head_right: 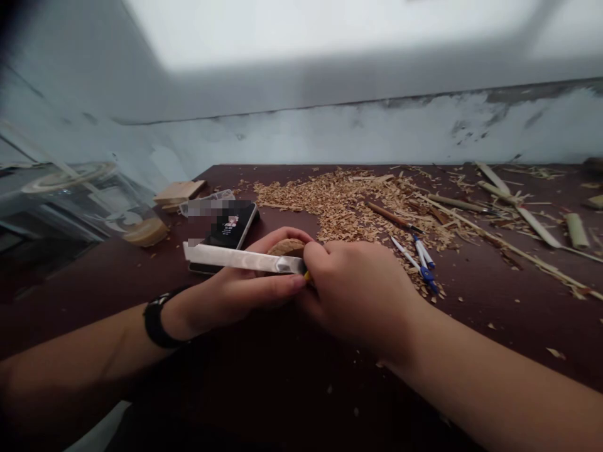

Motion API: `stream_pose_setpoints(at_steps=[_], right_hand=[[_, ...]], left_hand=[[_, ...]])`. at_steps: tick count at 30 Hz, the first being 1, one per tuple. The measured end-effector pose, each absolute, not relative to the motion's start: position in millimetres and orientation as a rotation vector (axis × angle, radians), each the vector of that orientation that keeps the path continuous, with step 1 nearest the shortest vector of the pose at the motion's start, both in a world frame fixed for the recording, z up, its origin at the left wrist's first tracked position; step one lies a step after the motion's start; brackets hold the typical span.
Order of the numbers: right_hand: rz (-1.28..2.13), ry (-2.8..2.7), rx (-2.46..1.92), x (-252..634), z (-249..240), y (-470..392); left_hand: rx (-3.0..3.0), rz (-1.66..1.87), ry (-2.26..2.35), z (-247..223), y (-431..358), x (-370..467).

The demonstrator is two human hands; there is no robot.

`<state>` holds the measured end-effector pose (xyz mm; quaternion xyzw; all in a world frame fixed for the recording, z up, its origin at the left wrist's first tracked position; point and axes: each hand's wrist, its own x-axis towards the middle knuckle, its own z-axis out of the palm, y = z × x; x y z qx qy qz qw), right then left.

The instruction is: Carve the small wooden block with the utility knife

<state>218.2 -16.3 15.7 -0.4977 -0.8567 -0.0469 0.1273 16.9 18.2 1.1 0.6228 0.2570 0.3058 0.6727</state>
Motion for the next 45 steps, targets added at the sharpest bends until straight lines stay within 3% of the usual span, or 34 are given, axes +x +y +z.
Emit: stream_pose_setpoints(at_steps=[16,33,39,45], right_hand=[[-0.421,-2.67,-1.237,231.6,22.8,-4.5],[-0.344,-2.369,-1.758,211.9,18.7,-25.9],[-0.177,-2.502,-1.473,219.5,12.2,-19.1],[-0.347,-2.568,-1.272,229.3,17.1,-9.7]], left_hand=[[1.717,0.662,0.723,-4.6,12.1,29.2],[1.285,0.932,0.704,-13.3,4.1,44.4],[1.215,0.726,0.696,-0.5,6.4,33.0],[1.388,0.661,0.754,3.1,5.8,31.0]])
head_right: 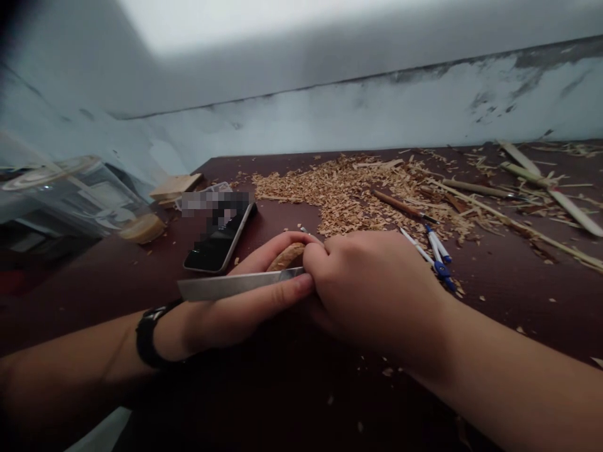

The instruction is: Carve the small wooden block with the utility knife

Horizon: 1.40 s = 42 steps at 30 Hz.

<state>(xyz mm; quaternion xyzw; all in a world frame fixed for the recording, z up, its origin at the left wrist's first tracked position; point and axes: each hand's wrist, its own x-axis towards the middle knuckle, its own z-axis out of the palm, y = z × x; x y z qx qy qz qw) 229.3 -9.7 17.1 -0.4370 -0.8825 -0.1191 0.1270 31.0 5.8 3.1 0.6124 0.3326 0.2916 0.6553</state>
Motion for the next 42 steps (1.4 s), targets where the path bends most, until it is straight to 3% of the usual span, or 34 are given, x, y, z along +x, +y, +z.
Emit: stream_pose_setpoints(at_steps=[11,21,30,35,42], right_hand=[[-0.592,-2.62,-1.341,230.9,28.2,-7.3],[-0.34,-2.56,-1.646,219.5,24.5,-10.8],[-0.393,-2.426,-1.814,214.3,20.1,-29.1],[-0.26,-2.55,-1.679,217.7,24.2,-20.0],[-0.449,-2.641,-1.562,223.0,27.0,-11.4]], left_hand=[[1.561,0.715,0.822,-2.2,-1.3,32.9],[1.366,0.902,0.761,-13.4,-5.4,41.7],[1.107,1.001,0.655,-17.6,-0.8,52.4],[1.362,0.769,0.686,-6.0,4.5,38.2],[1.755,0.73,0.829,-5.5,2.3,30.8]])
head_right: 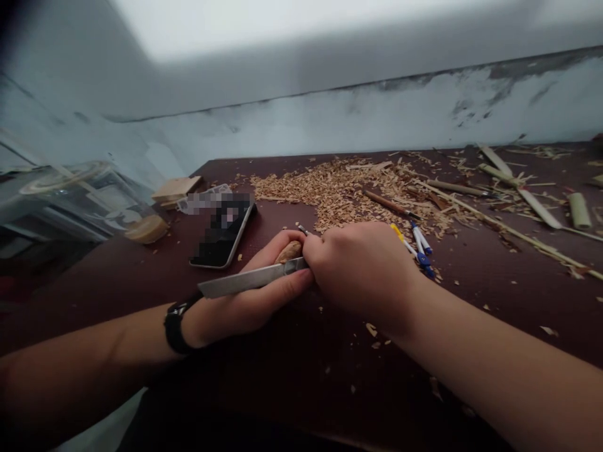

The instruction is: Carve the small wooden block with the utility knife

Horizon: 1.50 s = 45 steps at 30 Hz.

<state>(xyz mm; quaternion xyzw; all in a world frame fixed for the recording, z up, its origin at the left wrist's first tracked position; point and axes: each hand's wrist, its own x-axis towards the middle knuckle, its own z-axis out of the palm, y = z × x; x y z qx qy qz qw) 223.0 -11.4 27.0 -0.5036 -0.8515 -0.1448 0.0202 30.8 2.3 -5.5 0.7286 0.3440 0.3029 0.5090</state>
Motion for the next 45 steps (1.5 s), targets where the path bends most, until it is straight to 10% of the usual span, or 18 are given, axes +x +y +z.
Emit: stream_pose_setpoints(at_steps=[45], right_hand=[[-0.241,-2.659,-1.564,228.0,31.0,-14.6]], left_hand=[[1.595,0.842,0.805,-8.1,4.1,37.1]])
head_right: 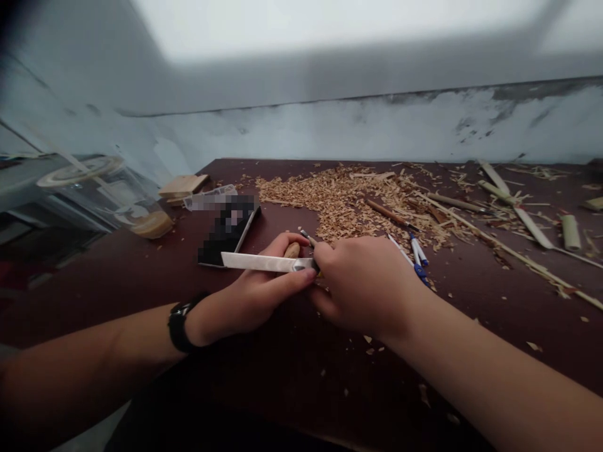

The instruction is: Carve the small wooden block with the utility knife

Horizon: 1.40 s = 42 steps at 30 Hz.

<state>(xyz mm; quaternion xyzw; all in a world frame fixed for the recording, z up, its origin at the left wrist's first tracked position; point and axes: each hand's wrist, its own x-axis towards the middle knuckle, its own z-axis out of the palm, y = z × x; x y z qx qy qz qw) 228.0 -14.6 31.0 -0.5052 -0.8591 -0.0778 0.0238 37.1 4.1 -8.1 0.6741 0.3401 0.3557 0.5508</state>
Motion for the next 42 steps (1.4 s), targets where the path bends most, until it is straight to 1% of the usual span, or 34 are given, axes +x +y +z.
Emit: stream_pose_setpoints(at_steps=[11,14,19,25,27,30,33,36,42], right_hand=[[-0.244,-2.796,-1.701,229.7,36.8,-3.7],[-0.293,-2.747,-1.779,229.4,34.8,-6.0],[-0.359,-2.576,-1.952,222.7,25.9,-15.7],[-0.508,-2.407,-1.929,213.9,20.5,-25.0],[-0.466,-2.42,-1.915,215.5,21.0,-23.5],[-0.215,-2.564,-1.806,222.5,23.5,-18.6],[-0.017,-2.723,-1.667,230.2,27.1,-14.3],[-0.025,-2.775,-1.644,234.1,29.6,-11.7],[-0.079,-2.807,-1.698,234.4,33.4,-8.4]], left_hand=[[1.76,0.854,1.004,-12.3,-1.5,38.6],[1.771,0.9,1.04,-13.5,-3.5,41.5],[1.534,0.914,0.991,-18.0,-0.1,46.3],[1.483,0.984,0.928,-23.5,6.0,47.9],[1.505,0.998,0.927,-23.9,5.6,45.8],[1.596,0.942,0.897,-20.4,3.5,40.2],[1.853,0.849,0.937,-13.9,2.2,35.0],[2.015,0.808,0.97,-10.3,4.4,33.5],[2.068,0.869,0.994,-13.2,12.8,35.8]])
